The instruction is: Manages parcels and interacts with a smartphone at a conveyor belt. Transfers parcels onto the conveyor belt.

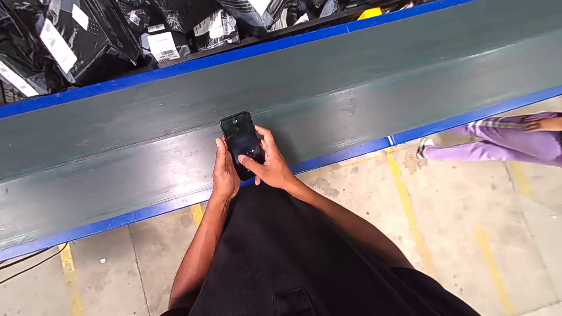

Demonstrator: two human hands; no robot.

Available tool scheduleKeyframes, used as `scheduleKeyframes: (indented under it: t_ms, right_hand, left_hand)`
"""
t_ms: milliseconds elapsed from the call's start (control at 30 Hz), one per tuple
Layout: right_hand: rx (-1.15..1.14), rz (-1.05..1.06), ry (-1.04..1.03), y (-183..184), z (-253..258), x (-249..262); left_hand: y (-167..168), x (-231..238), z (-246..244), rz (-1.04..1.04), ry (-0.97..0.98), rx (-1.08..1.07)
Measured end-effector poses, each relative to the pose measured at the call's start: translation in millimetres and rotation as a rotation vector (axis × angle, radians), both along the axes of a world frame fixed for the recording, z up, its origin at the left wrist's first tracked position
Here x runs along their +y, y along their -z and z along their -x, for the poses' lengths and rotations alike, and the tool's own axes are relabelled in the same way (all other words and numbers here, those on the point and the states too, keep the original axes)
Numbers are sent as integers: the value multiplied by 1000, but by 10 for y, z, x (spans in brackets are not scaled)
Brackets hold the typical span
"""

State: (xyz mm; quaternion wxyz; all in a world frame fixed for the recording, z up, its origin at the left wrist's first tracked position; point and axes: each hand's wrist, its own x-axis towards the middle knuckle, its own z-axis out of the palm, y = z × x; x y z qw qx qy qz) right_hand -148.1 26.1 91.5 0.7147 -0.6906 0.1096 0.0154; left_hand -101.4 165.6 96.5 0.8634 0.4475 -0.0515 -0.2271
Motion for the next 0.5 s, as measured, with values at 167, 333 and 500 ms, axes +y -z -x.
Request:
scheduleKeyframes:
  t_ms: [167, 333, 500]
  right_hand:
    - [-2, -280, -143, 10, 59, -132]
    - [45, -176, -96, 44, 125, -51]
    - [31, -325, -115, -39, 124, -119]
  left_hand:
    - [10, 57, -22, 45, 26, 40]
    - [41, 50, 21, -23, 9, 63]
    - [21, 47, 8, 26, 3, 111]
